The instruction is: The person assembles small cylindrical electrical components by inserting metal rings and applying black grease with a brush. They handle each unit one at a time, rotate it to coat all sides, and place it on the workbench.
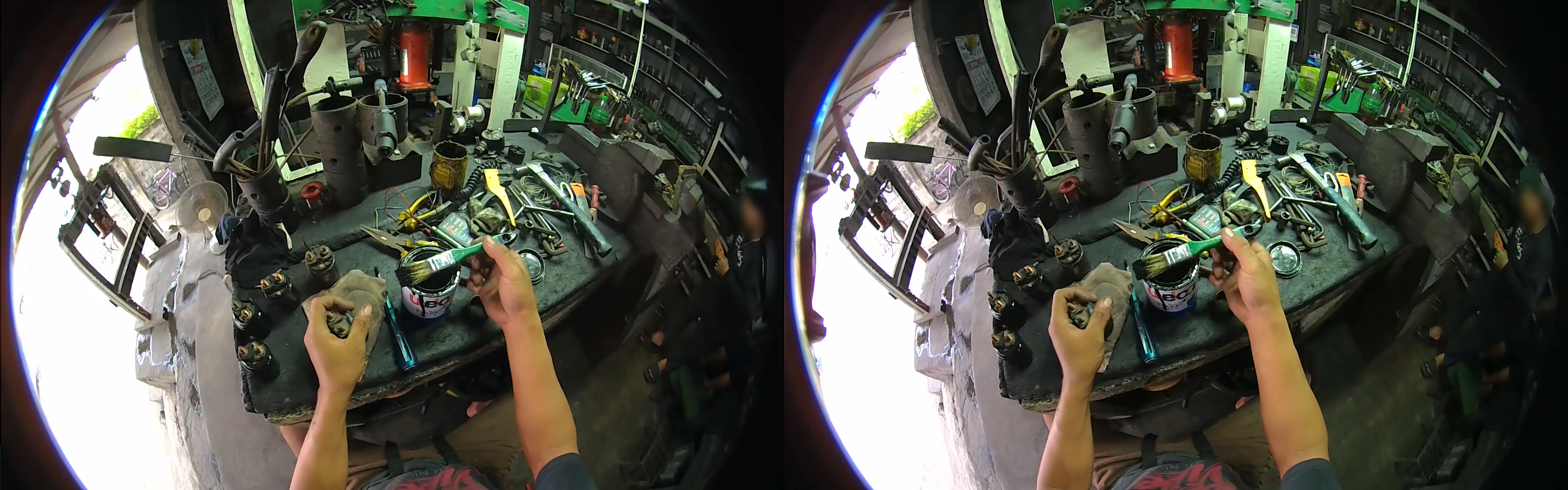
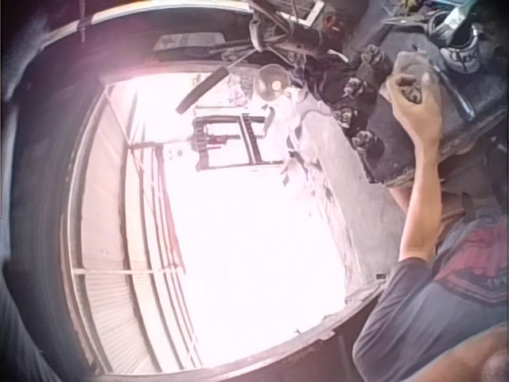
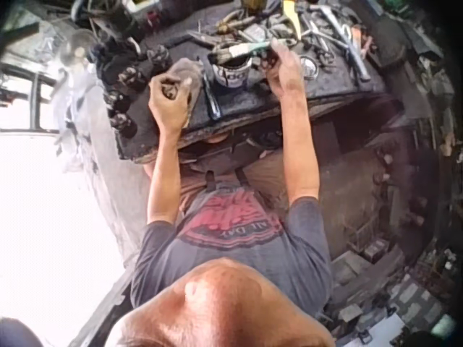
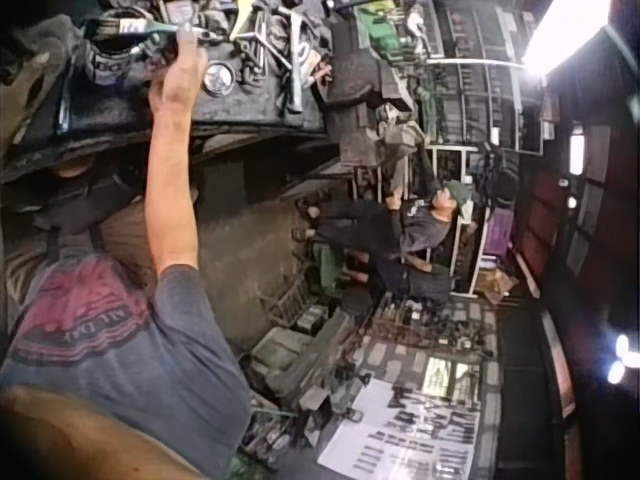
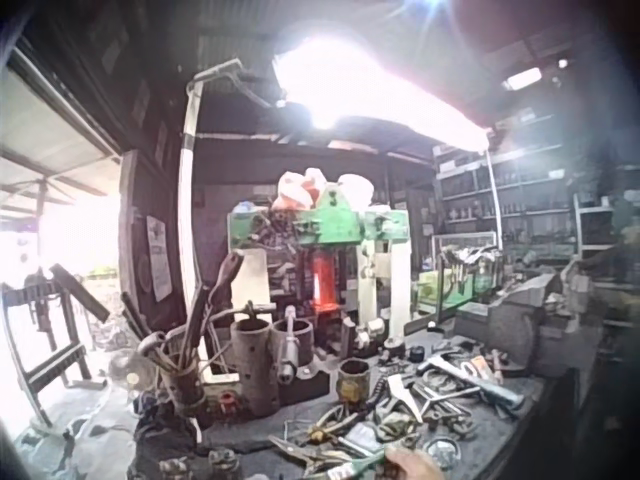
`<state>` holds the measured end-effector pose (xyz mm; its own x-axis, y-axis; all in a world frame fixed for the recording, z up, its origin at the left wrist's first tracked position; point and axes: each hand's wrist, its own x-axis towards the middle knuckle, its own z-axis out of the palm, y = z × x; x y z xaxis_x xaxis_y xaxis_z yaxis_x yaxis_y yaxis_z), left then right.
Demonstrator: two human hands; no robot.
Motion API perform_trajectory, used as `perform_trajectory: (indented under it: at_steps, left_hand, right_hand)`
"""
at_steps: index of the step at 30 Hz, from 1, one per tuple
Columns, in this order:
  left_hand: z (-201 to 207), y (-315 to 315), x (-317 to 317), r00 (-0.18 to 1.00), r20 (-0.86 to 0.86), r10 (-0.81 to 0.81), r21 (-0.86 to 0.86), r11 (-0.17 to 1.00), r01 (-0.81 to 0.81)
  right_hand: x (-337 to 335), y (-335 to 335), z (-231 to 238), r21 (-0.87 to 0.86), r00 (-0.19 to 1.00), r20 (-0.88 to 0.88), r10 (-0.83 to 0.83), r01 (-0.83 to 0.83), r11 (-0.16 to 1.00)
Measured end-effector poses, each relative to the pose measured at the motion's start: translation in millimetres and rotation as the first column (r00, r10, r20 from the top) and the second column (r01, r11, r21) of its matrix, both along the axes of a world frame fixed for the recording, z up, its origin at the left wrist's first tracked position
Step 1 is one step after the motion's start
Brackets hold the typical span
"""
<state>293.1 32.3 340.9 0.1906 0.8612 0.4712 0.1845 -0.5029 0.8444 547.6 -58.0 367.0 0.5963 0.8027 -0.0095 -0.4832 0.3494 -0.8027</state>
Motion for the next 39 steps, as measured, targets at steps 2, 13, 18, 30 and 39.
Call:
perform_trajectory:
  at_steps: [2,13,18,30,39]
  left_hand:
    - [2,-1,-12,0.993,-0.110,-0.028,0.034,0.999,0.032]
    - [31,-22,-41,0.938,-0.343,0.049,0.070,0.997,-0.026]
    - [48,-27,-51,0.972,-0.233,-0.036,-0.001,0.999,0.037]
    - [63,8,-64,0.860,-0.480,-0.171,0.322,0.878,0.355]
    - [70,6,-56,0.880,-0.463,-0.107,0.291,0.920,0.264]
  right_hand:
    - [-2,3,13,0.038,0.999,0.024,-0.026,0.025,0.999]
    - [-26,-1,95,-0.022,0.032,0.999,0.017,0.141,0.990]
    - [-37,11,99,-0.138,0.024,0.990,0.137,0.078,0.987]
    - [-7,7,78,-0.145,0.631,0.775,-0.033,0.228,0.963]
    - [-6,-5,61,0.008,0.807,0.545,-0.228,0.267,0.964]
